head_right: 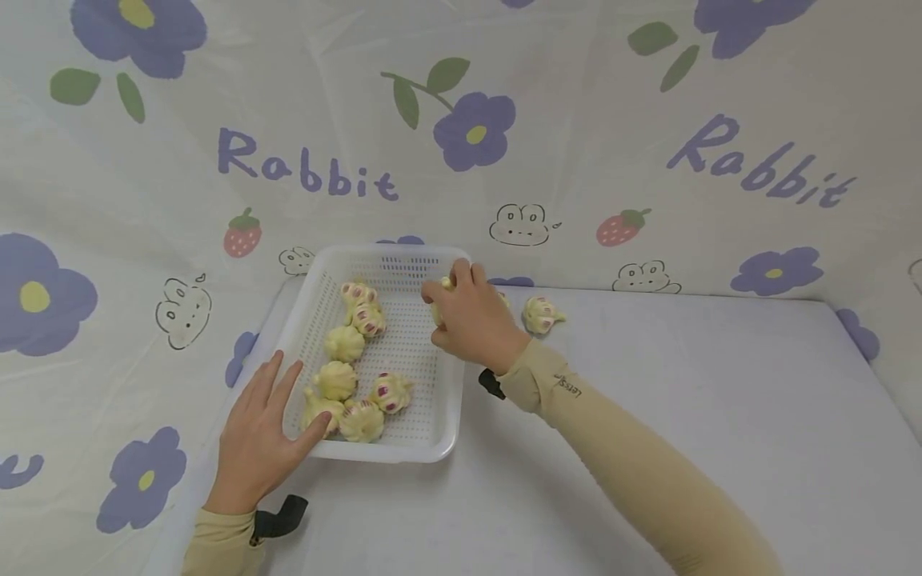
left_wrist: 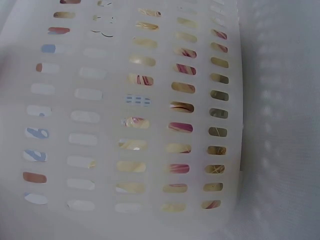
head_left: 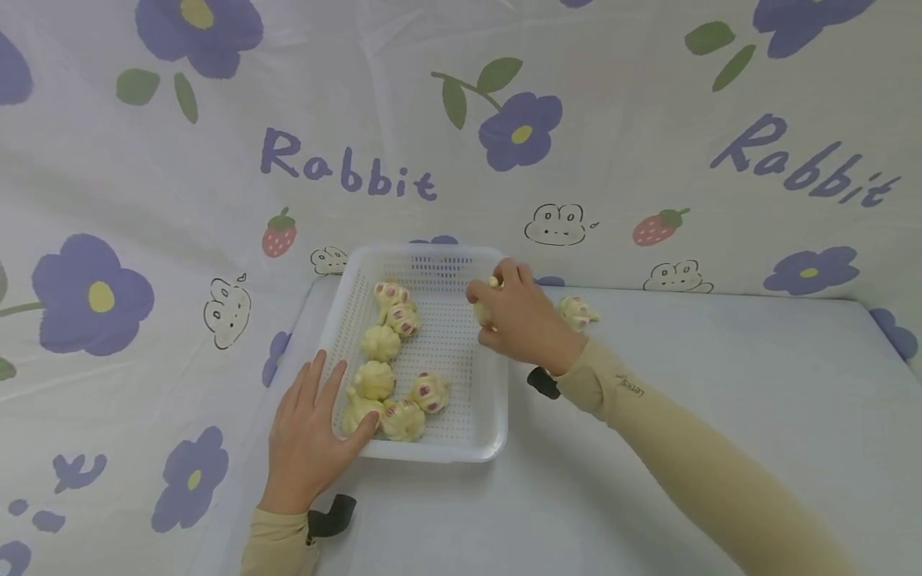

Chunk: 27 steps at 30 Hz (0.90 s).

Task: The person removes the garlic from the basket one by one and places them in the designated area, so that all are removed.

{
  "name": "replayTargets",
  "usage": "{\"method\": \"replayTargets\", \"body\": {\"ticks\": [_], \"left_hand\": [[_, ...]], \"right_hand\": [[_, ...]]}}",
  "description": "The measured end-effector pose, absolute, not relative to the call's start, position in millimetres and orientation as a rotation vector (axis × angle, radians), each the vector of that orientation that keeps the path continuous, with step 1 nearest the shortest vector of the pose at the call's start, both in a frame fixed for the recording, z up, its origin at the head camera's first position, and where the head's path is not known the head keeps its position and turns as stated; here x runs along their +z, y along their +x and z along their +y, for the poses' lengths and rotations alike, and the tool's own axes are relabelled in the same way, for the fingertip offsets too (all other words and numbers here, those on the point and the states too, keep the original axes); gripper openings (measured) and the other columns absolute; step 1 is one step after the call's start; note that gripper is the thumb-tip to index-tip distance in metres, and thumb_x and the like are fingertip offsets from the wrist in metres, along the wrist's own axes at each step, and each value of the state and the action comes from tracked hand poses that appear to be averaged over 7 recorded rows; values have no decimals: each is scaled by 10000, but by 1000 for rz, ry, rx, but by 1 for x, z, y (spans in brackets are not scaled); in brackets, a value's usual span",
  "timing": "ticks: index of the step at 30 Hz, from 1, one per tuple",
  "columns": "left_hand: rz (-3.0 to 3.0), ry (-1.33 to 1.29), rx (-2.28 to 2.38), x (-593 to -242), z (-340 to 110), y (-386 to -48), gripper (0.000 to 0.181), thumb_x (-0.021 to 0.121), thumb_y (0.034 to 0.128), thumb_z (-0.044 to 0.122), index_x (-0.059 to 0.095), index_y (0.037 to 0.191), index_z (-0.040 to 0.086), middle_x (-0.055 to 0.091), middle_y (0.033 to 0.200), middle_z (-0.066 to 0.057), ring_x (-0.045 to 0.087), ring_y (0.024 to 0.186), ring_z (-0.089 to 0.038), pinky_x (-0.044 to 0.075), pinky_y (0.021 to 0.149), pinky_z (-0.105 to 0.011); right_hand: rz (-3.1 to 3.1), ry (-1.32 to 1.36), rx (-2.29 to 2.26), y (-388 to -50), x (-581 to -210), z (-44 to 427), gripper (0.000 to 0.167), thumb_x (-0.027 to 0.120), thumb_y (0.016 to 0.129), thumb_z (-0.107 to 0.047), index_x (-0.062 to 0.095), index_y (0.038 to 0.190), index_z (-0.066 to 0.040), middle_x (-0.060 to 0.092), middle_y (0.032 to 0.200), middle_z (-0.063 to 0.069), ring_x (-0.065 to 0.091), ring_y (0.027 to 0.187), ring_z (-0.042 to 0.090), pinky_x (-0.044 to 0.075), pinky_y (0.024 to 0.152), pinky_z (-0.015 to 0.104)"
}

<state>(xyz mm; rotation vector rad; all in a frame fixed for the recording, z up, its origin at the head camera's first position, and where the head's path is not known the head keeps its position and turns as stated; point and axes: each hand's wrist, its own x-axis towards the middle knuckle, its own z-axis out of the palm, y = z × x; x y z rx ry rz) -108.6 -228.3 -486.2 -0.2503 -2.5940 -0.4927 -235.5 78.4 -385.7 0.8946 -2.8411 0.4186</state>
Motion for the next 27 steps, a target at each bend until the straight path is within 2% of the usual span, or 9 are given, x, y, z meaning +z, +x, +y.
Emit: {"method": "replayTargets", "body": {"ticks": [7,10,14,17,22,27], "left_hand": [[-2604,-255,-492,-485,-228,-109,848,727,820,526,547,1492,42,428,1615,-233,427,1453,-498,404,1129,-657],[-2605,-253,-486,-485,-228,-109,848,726,818,528,550,1489,40,432,1612,-235,434,1447,-502,407,1127,-659],[-2605,-252,-489,-484,-227,-109,845,726,819,526,552,1487,39,437,1609,-237,439,1443,-506,408,1126,-659],[-2609,-248,-492,-484,-227,-109,843,725,821,523,549,1489,39,438,1608,-236,436,1446,-505,405,1133,-656],[-2628,-235,-491,-484,-227,-108,838,724,827,514,542,1498,47,427,1619,-227,423,1458,-495,397,1141,-652],[-2642,-226,-490,-484,-227,-108,831,723,832,506,534,1507,58,417,1628,-217,412,1467,-488,390,1146,-649]], "right_hand": [[-2844,794,523,-240,-387,113,337,740,841,-101,654,1167,-86,492,1191,261,438,1076,416,534,726,474],[-2840,772,527,-245,-392,131,319,774,873,-164,658,1153,-65,513,1159,271,438,1095,425,534,761,504],[-2889,705,539,-250,-398,155,309,730,869,-131,651,1159,-60,503,1122,275,420,1109,425,506,782,514],[-2950,623,586,-253,-401,172,334,674,853,-99,638,1183,-64,467,1171,299,400,1139,450,524,780,536],[-3022,522,623,-256,-402,195,384,701,864,-126,626,1235,-58,432,1272,351,371,1219,502,530,839,620],[-3054,473,623,-260,-404,213,395,712,887,-146,606,1255,-51,417,1303,378,355,1256,528,516,866,656]]}}
